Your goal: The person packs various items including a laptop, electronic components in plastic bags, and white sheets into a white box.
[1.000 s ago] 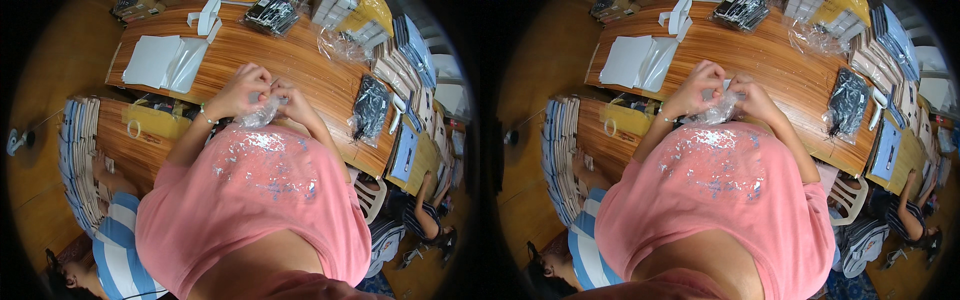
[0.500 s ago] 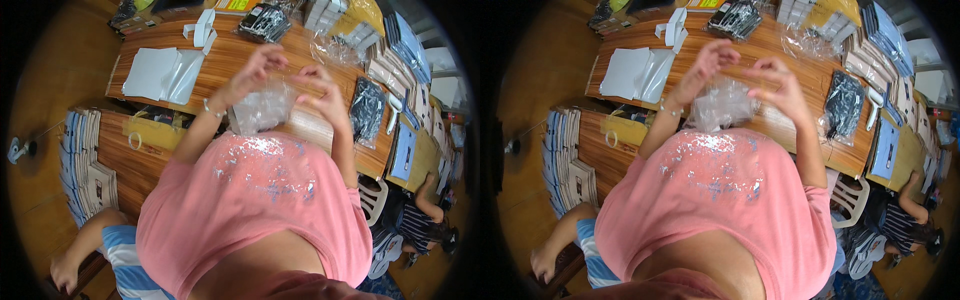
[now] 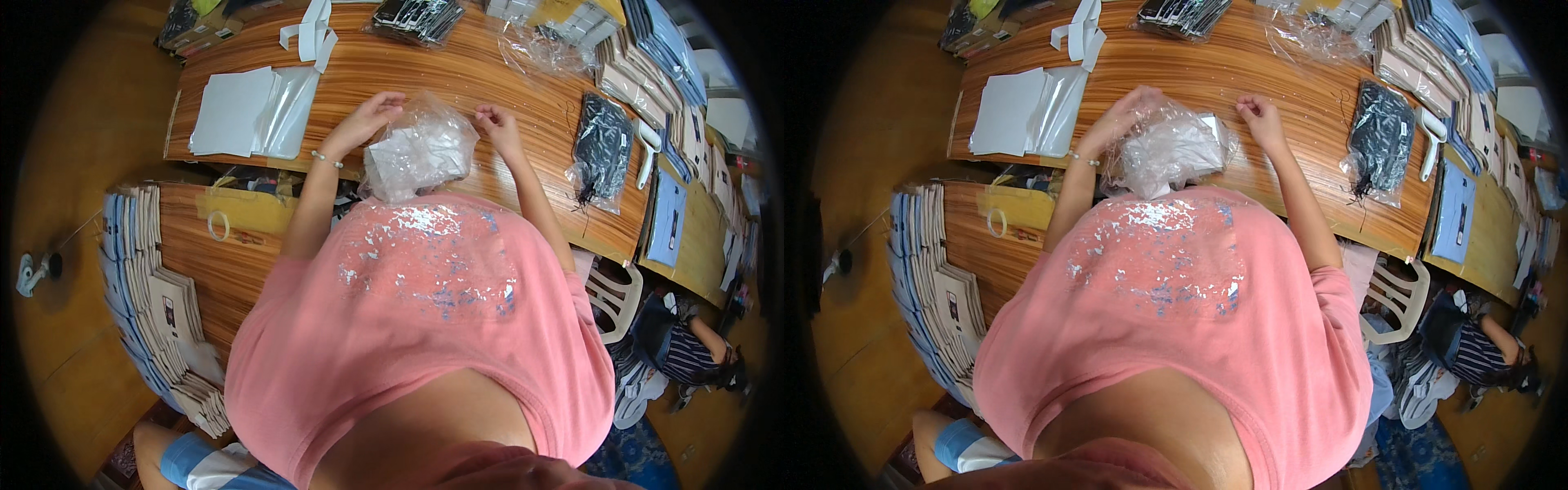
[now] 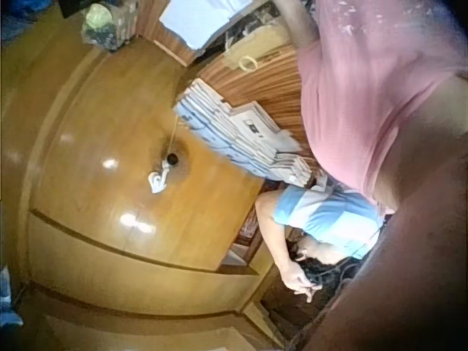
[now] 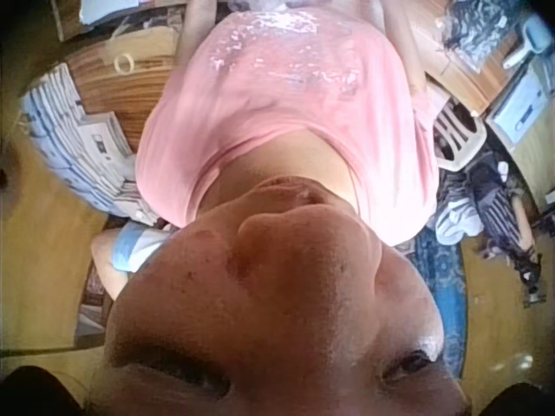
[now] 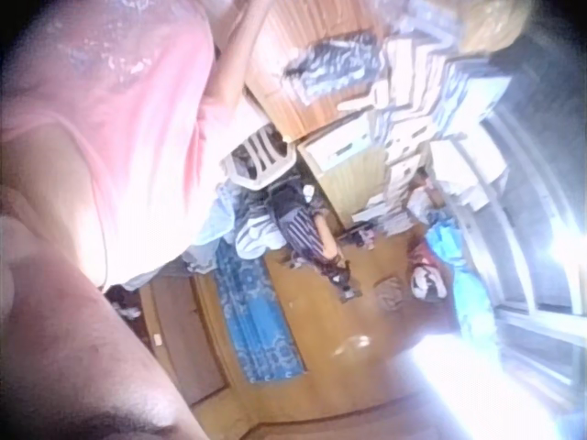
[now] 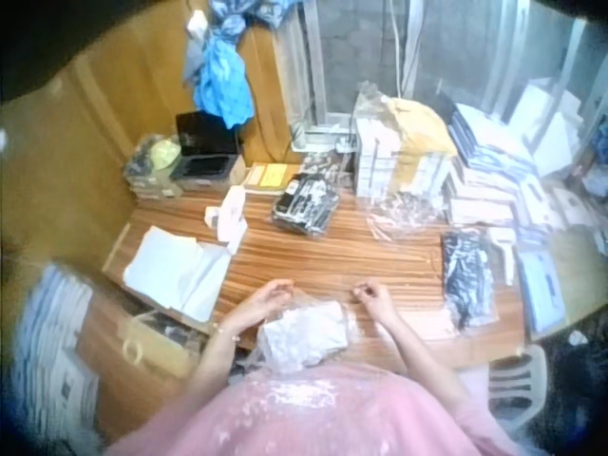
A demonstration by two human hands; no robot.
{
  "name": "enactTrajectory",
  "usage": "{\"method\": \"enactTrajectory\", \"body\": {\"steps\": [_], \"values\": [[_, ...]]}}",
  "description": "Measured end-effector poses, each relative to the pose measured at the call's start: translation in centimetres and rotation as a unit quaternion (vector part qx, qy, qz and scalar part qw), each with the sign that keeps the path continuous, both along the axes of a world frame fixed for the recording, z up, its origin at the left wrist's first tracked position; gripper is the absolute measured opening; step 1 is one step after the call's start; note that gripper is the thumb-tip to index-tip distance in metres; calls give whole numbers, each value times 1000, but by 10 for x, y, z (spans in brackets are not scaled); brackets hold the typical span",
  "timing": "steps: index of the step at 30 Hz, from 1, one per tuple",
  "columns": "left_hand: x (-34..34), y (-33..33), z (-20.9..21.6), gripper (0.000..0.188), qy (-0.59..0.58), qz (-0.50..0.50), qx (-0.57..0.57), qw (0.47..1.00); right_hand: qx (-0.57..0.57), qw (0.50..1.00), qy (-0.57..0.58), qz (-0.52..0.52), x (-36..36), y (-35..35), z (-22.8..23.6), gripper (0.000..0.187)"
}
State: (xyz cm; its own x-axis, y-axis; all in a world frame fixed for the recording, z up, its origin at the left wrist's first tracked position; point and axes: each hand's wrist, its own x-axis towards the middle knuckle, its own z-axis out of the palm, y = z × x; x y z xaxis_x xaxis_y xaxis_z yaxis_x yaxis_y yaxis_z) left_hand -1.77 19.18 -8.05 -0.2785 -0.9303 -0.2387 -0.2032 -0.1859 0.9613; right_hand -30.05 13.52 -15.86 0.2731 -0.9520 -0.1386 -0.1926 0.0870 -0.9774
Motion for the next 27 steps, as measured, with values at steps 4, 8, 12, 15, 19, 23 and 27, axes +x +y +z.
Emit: {"method": "enactTrajectory", "body": {"steps": [4,8,12,15,19,23,27], "values": [[3,8,-20,36,27,12,5,1000,11,999,-25,21,6,2,-12,22],[15,25,-19,34,54,63,7,997,68,996,-57,25,8,25,35,23],[38,35,-22,32,4,129,-67,989,45,994,-64,81,7,33,73,26],[64,39,-38,28,-92,211,-101,968,26,988,-74,134,9,37,85,28],[84,39,-73,21,-230,287,-132,921,51,983,-61,164,20,39,89,28],[77,30,-107,13,-398,327,-237,824,40,977,-40,206,27,28,75,25],[76,24,-108,13,-365,292,-180,866,16,982,-20,185,25,30,89,23]]}}
